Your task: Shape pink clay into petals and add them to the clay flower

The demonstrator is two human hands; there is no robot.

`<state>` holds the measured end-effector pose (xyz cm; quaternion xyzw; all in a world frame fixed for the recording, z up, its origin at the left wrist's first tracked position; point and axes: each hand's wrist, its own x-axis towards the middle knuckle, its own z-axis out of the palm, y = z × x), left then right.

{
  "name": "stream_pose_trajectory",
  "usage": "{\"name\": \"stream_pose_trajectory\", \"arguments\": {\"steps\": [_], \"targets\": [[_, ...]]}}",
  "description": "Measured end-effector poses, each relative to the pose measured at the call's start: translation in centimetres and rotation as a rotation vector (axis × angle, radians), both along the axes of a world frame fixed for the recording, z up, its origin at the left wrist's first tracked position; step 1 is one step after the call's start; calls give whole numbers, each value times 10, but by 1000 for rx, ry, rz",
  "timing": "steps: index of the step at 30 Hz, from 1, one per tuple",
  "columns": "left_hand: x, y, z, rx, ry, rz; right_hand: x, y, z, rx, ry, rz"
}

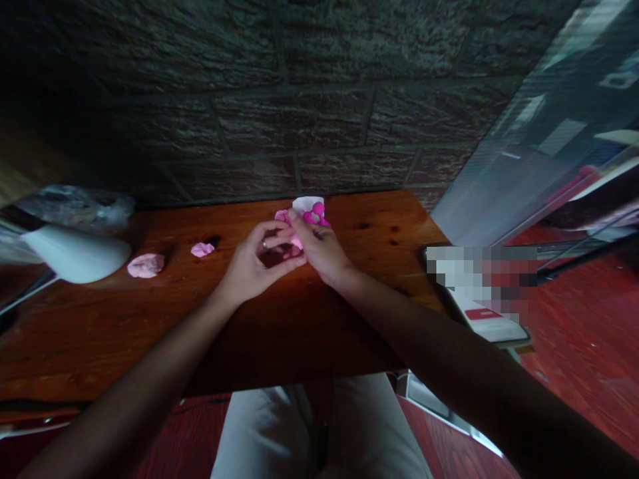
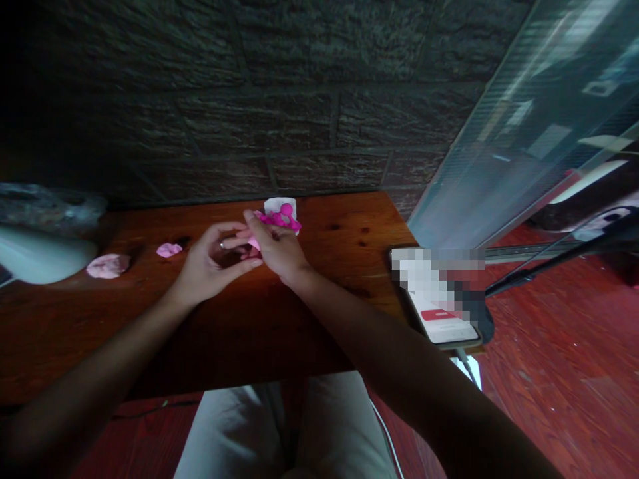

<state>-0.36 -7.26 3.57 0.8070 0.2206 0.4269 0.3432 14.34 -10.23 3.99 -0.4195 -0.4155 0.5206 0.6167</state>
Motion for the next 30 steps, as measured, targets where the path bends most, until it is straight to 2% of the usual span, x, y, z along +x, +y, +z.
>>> {"name": "stream_pose_trajectory", "arguments": {"steps": [5, 12, 16, 20, 25, 30], "targets": [[0, 0, 1, 5, -14, -40, 2, 2, -3, 46, -139, -42], [-2, 6, -3, -47, 31, -24, -3, -2, -2, -34, -57, 158], [-5, 10, 0, -88, -13, -10, -3, -3, 8, -141, 15, 176], [-6, 10, 5, -189, -74, -21, 1, -5, 15, -181, -41, 311], [-5, 9, 4, -331, -59, -185, 1, -9, 10, -29, -106, 386], [-6, 11, 2, -348, -136, -161, -3, -10, 4, -4, -65, 422]]}}
